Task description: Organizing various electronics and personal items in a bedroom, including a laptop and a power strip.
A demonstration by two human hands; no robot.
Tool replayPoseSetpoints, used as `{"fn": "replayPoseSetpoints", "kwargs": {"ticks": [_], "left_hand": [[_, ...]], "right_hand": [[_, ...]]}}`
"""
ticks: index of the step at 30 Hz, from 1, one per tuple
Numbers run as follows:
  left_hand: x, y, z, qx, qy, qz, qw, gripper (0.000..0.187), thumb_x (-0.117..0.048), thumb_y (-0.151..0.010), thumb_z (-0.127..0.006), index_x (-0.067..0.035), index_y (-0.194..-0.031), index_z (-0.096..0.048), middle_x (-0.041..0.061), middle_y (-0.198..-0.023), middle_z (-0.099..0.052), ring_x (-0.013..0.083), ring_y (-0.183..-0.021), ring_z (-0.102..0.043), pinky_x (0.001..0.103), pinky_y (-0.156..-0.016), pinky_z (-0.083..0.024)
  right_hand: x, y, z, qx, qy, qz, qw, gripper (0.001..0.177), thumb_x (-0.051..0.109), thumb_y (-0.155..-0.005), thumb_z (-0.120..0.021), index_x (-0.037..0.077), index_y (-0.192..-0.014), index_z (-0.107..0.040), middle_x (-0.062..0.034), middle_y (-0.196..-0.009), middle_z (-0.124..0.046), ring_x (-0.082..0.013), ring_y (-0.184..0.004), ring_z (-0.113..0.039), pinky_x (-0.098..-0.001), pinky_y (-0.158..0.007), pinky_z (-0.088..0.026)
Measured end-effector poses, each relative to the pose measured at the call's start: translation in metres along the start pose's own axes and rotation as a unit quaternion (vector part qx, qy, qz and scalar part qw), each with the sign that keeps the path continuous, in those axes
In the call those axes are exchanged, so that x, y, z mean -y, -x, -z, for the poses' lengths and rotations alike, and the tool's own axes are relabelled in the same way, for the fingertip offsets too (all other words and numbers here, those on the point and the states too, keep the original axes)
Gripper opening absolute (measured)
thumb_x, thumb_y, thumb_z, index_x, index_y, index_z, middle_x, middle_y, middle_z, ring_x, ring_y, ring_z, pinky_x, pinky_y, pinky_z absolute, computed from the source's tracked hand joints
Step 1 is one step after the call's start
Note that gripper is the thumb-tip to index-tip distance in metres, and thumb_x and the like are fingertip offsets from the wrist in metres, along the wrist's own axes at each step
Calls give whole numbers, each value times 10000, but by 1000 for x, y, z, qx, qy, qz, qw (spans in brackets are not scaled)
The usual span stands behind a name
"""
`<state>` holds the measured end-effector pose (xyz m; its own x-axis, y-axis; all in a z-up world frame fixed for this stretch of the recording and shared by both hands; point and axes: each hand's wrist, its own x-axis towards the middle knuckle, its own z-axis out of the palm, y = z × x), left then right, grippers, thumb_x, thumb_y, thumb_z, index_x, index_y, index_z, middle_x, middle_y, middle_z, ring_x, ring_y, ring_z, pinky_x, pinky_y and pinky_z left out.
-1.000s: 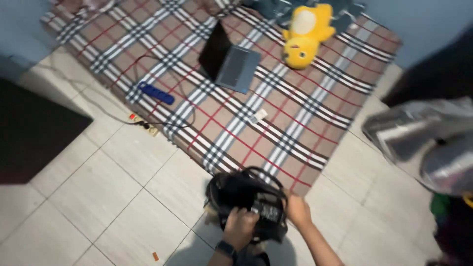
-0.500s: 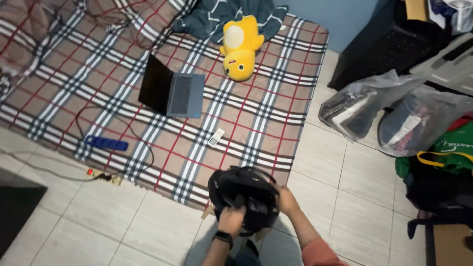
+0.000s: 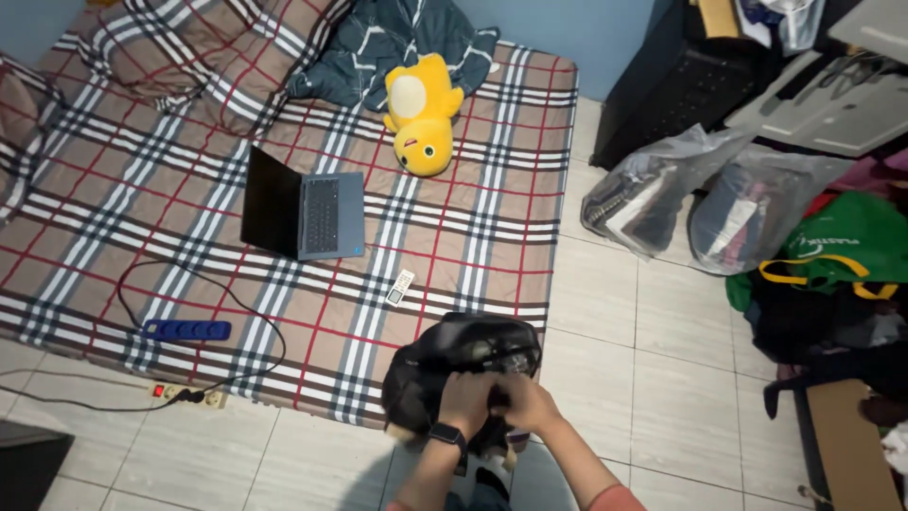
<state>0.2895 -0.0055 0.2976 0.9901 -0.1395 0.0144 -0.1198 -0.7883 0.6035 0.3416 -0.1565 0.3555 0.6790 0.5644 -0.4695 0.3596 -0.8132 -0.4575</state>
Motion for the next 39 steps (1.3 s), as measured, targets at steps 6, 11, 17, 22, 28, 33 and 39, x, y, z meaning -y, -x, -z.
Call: {"fn": "replayPoseSetpoints", "kwargs": {"ticks": [6, 11, 17, 22, 28, 33, 39], "left_hand": [[-37, 7, 125, -87, 100, -6, 991, 178, -44, -797, -627, -82, -962, -681, 123, -914, -731, 336, -944, -683, 476, -813, -477], [29, 39, 190, -180, 352, 65, 916, 216, -99, -879, -617, -58, -1074, -700, 129, -1006, -739, 292, -970, -718, 379, -885, -545], [116, 62, 161, -286, 204, 337, 873, 344, -215, -866, -697, 13, -1121, -668, 217, -1001, -721, 379, -964, -693, 427, -870, -534], [63, 68, 192, -197, 322, 506, 776, 426, -245, -778, -738, 57, -1073, -677, 226, -958, -709, 401, -907, -691, 541, -819, -542], [75, 56, 170, 5, 415, 523, 745, 379, -209, -745, -825, 38, -1021, -747, 164, -912, -733, 307, -733, -706, 475, -619, -637], [55, 58, 188, 40, 305, 524, 794, 318, -212, -819, -808, 60, -962, -725, 156, -882, -721, 272, -636, -714, 397, -544, -628], [105, 80, 161, 211, 449, 411, 765, 218, -243, -942, -642, -105, -774, -619, -25, -606, -492, 112, -478, -452, 251, -426, -401]], "right_hand": [[25, 11, 28, -180, -149, 110, 966, 220, 80, -802, -744, 45, -1019, -721, -154, -1006, -728, -368, -998, -667, -415, -877, -532], [104, 48, 103, -173, -86, 239, 952, 127, 43, -850, -720, 30, -975, -699, -167, -971, -703, -389, -959, -628, -444, -862, -508], [153, 86, 169, -196, -20, 284, 938, 236, 1, -785, -692, 22, -1020, -680, -145, -970, -653, -353, -1002, -590, -429, -884, -507], [178, 103, 199, -218, 38, 288, 932, 298, -14, -754, -700, 23, -1050, -685, -132, -984, -637, -341, -986, -563, -423, -882, -503], [178, 113, 206, -239, 55, 306, 920, 303, -29, -732, -693, 8, -1032, -681, -118, -964, -630, -328, -1001, -582, -405, -885, -516], [152, 112, 199, -247, 45, 277, 927, 261, -8, -760, -707, 10, -1020, -696, -115, -963, -640, -334, -999, -584, -411, -874, -516], [122, 115, 190, -254, 20, 241, 936, 297, 16, -793, -696, 11, -1090, -697, -124, -978, -653, -333, -979, -588, -415, -865, -513]]}}
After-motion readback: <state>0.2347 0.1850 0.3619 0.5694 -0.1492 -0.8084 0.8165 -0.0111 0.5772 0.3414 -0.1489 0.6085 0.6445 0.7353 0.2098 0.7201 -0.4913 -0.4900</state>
